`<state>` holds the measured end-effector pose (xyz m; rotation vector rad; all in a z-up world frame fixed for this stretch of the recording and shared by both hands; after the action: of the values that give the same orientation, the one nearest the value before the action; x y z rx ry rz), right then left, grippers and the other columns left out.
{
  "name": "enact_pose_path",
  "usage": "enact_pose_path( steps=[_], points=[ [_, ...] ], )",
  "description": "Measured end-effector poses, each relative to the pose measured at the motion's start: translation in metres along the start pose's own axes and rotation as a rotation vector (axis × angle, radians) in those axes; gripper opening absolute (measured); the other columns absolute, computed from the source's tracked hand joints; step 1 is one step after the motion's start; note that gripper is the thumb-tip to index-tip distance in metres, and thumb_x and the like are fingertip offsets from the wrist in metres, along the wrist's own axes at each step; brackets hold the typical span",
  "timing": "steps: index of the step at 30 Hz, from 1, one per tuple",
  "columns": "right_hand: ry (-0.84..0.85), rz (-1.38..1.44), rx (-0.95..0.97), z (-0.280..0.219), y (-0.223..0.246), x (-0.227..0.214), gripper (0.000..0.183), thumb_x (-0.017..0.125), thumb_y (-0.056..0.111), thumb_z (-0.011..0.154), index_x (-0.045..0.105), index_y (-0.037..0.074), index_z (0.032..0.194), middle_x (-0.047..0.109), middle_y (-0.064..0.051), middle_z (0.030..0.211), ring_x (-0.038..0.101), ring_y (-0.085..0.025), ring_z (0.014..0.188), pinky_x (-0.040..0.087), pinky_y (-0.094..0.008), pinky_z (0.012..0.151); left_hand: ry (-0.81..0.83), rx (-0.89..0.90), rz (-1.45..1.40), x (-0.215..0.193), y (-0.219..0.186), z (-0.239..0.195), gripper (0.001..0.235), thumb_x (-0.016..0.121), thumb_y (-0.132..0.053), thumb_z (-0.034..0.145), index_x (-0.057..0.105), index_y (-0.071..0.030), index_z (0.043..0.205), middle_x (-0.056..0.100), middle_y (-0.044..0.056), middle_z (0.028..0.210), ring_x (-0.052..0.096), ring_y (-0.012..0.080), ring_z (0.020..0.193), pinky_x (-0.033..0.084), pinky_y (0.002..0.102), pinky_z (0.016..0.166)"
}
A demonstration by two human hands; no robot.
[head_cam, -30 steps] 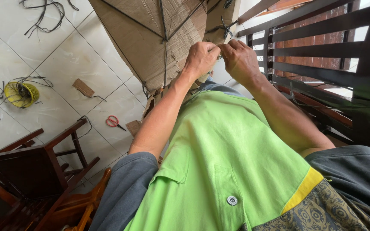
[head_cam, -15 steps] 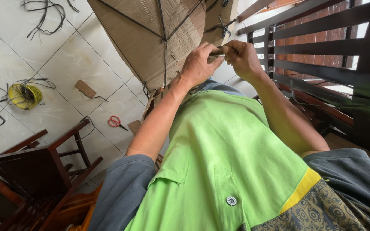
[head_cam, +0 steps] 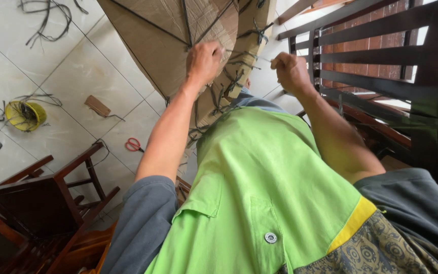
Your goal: Wrapping a large curved furniture frame with cardboard strips and securing them with plastic ties for protection.
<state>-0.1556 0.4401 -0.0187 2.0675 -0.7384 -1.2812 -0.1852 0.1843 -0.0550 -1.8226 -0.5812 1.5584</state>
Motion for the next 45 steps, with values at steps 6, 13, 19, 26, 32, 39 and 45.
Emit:
enact_pose_path(
  steps=[6, 13, 19, 26, 32, 39, 45],
  points=[
    [-0.010, 0.100, -0.027, -0.012, -0.009, 0.000, 0.034, 0.041, 0.004, 0.110, 0.066, 0.000, 0.089, 0.071, -0.013, 0.077, 0.068, -0.020, 0.057, 0.053, -0.032, 0.045, 0.031, -0.273, -0.432, -0.023, -0.004, -0.010, 0.026, 0.067, -0.020, 0.095, 0.064, -0.015, 0.070, 0.076, 0.007, 0.111, 0.072, 0.0195, 0.102, 0.057, 0.037, 0.089],
    [-0.027, 0.579, 0.061, -0.018, -0.028, -0.002, 0.028, 0.057, 0.036, 0.112, 0.064, 0.013, 0.097, 0.069, -0.002, 0.093, 0.065, -0.011, 0.082, 0.053, -0.025, 0.071, 0.181, -0.304, -1.502, -0.005, -0.046, 0.001, 0.024, 0.072, -0.030, 0.093, 0.067, -0.016, 0.075, 0.078, 0.014, 0.098, 0.073, 0.0220, 0.094, 0.058, 0.042, 0.093],
    [-0.084, 0.455, -0.198, -0.015, 0.032, -0.025, 0.022, 0.053, 0.022, 0.113, 0.063, 0.007, 0.100, 0.065, -0.007, 0.103, 0.057, -0.014, 0.086, 0.048, -0.026, 0.070, 0.314, -0.159, -1.006, 0.000, -0.085, 0.014, 0.016, 0.061, -0.023, 0.101, 0.068, -0.009, 0.100, 0.072, 0.008, 0.099, 0.072, 0.0152, 0.079, 0.062, 0.027, 0.072],
    [-0.010, 0.216, -0.344, 0.004, 0.110, -0.024, 0.036, 0.052, 0.026, 0.114, 0.064, -0.001, 0.094, 0.060, -0.018, 0.120, 0.063, -0.024, 0.092, 0.058, -0.033, 0.070, 0.382, -0.068, -0.540, 0.004, -0.106, 0.018, 0.023, 0.076, -0.034, 0.092, 0.072, -0.015, 0.080, 0.072, -0.002, 0.084, 0.064, 0.0121, 0.076, 0.054, 0.028, 0.066],
    [0.124, 0.354, -0.200, 0.013, 0.101, -0.010, 0.038, 0.037, 0.012, 0.113, 0.042, 0.001, 0.149, 0.060, -0.017, 0.134, 0.059, -0.019, 0.087, 0.051, -0.030, 0.065, 0.329, -0.127, -0.564, 0.001, -0.091, 0.017, 0.009, 0.076, -0.024, 0.091, 0.083, -0.021, 0.087, 0.081, -0.008, 0.083, 0.069, 0.0048, 0.073, 0.056, 0.024, 0.073],
    [0.153, 0.219, -0.227, 0.017, 0.088, 0.007, 0.025, 0.047, -0.003, 0.110, 0.059, -0.011, 0.131, 0.068, -0.019, 0.101, 0.066, -0.022, 0.082, 0.060, -0.029, 0.064, 0.352, -0.155, -0.715, 0.007, -0.075, 0.012, 0.028, 0.075, -0.040, 0.087, 0.081, -0.014, 0.095, 0.082, -0.001, 0.093, 0.076, 0.0112, 0.083, 0.061, 0.027, 0.080],
    [0.006, 0.164, 0.034, 0.016, 0.063, 0.006, 0.036, 0.043, -0.017, 0.101, 0.072, 0.002, 0.111, 0.066, -0.004, 0.087, 0.061, -0.012, 0.071, 0.057, -0.023, 0.056, 0.177, -0.232, -0.840, 0.006, -0.057, 0.012, 0.013, 0.075, -0.020, 0.092, 0.079, -0.009, 0.097, 0.080, 0.000, 0.088, 0.075, 0.0120, 0.082, 0.063, 0.024, 0.078]
  ],
)
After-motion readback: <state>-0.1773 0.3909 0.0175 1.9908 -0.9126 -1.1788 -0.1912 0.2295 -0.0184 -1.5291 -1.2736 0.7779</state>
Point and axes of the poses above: each hand's wrist, its own z-axis towards the middle knuckle, its own x-axis out of the palm, y = z × x, the point moved 8 cm from there along z, towards the middle knuckle
